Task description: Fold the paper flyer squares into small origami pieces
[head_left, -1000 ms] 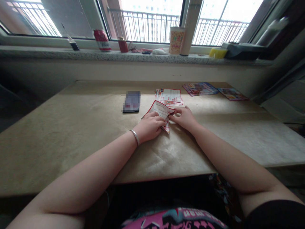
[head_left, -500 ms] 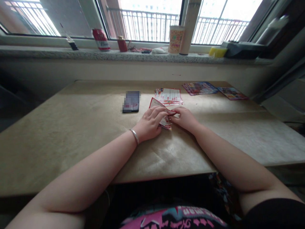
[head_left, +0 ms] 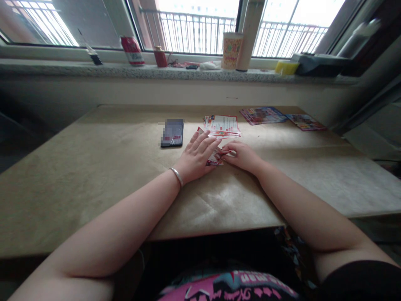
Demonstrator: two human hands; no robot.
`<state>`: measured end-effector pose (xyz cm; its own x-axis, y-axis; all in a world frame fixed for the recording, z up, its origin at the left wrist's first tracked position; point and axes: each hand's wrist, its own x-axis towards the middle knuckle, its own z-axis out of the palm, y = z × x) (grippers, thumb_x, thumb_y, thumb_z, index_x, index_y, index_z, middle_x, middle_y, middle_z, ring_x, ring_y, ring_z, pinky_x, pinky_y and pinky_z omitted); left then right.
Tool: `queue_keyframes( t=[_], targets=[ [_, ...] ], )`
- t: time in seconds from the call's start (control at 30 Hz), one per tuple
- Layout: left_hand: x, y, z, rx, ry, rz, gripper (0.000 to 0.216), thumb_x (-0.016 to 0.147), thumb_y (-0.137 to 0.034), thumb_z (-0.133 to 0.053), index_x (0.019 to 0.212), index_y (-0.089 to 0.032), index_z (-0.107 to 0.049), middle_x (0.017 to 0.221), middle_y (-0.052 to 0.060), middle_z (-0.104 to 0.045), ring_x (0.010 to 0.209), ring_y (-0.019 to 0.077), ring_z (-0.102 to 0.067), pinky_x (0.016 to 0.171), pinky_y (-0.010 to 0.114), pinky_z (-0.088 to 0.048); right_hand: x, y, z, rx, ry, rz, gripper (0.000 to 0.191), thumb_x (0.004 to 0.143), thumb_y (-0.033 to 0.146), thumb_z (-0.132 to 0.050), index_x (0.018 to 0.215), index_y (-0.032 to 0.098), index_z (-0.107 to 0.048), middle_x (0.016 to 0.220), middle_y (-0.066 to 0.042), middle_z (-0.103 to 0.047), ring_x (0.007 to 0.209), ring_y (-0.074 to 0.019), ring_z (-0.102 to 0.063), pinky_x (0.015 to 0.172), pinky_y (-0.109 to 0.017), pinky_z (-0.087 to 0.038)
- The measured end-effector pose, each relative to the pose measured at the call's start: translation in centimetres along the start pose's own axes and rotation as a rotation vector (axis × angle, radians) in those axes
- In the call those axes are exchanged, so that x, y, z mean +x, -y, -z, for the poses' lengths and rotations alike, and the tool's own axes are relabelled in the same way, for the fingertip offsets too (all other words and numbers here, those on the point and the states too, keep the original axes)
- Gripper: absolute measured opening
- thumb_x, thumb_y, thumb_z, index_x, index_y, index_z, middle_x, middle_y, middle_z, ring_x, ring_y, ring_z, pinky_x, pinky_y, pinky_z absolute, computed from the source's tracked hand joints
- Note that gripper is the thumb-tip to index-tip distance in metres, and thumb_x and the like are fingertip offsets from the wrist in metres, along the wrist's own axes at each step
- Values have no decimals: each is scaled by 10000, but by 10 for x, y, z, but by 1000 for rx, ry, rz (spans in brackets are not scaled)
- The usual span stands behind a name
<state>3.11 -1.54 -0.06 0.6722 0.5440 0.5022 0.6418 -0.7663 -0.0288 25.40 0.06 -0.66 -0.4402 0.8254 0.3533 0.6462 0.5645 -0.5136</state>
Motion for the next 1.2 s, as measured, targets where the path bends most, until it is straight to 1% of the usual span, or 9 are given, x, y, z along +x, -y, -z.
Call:
queue_keyframes(
  t=[0.17, 0.33, 0.5, 0.63, 0.73, 0.83, 1.0, 1.1, 1.2],
  targets=[
    [3, 2, 3, 60, 46, 23, 672, 826, -397, -676, 1416, -212, -414, 1319, 112, -555, 1395, 305, -356, 1215, 551, -106, -1, -1, -4, -9, -6, 10, 121, 820, 269, -634, 900, 223, -712, 936, -42, -731, 864, -191, -656, 819, -327, -493],
    [3, 3, 4, 71, 66, 46, 602, 830, -443, -663, 1357, -211, -488, 1269, 106, -594, 1272, 299, -489, 1198, 572, -105, -2, 0, -8, 7, -6, -16, 140, 838, 284, -621, 928, 243, -721, 908, -17, -749, 807, -178, -666, 793, -314, -491],
    [2, 3, 5, 54, 89, 41, 720, 782, -501, -667, 1394, -186, -455, 1314, 103, -583, 1224, 302, -513, 1202, 545, -115, -2, 4, -8, 40, -14, -37, 134, 832, 268, -608, 893, 233, -722, 894, -11, -750, 788, -168, -659, 756, -295, -483],
    [3, 3, 8, 73, 114, 40, 740, 775, -491, -660, 1408, -173, -444, 1228, 103, -638, 1168, 295, -549, 1187, 511, -179, -2, 4, -8, 69, -12, -24, 134, 826, 270, -602, 870, 230, -722, 850, 2, -743, 757, -156, -643, 736, -283, -474],
    [5, 3, 9, 118, 136, 23, 709, 791, -485, -655, 1385, -145, -471, 1121, 109, -680, 1108, 294, -587, 1164, 494, -234, -2, 3, -9, 99, -11, -18, 144, 819, 267, -597, 863, 218, -724, 830, 0, -738, 737, -152, -636, 720, -277, -469],
    [5, 4, 9, 138, 147, 0, 659, 816, -475, -645, 1360, -133, -497, 1049, 104, -699, 1026, 278, -636, 1163, 488, -236, -2, 4, -8, 127, -8, -26, 152, 821, 264, -584, 854, 206, -721, 820, -6, -734, 742, -154, -638, 725, -278, -473],
    [4, 7, 4, 88, 102, 53, 562, 832, -491, -630, 1285, -169, -550, 1059, 99, -706, 991, 268, -666, 1175, 522, -196, -3, 4, -11, 266, 30, 2, 160, 805, 233, -579, 903, 200, -702, 872, -21, -733, 817, -160, -667, 764, -277, -507],
    [3, 8, 2, 54, 95, 76, 471, 827, -504, -632, 1170, -182, -611, 1025, 90, -710, 980, 263, -666, 1165, 510, -225, -2, 3, -16, 337, 44, -9, 163, 771, 248, -630, 917, 202, -686, 865, -30, -724, 811, -168, -673, 736, -283, -526],
    [4, 8, 1, 61, 101, 66, 427, 831, -500, -628, 1102, -170, -633, 994, 88, -707, 975, 263, -658, 1149, 491, -264, -1, 6, -19, 315, 10, -58, 126, 752, 252, -661, 868, 209, -685, 833, -25, -714, 768, -168, -667, 698, -292, -529]
  ],
)
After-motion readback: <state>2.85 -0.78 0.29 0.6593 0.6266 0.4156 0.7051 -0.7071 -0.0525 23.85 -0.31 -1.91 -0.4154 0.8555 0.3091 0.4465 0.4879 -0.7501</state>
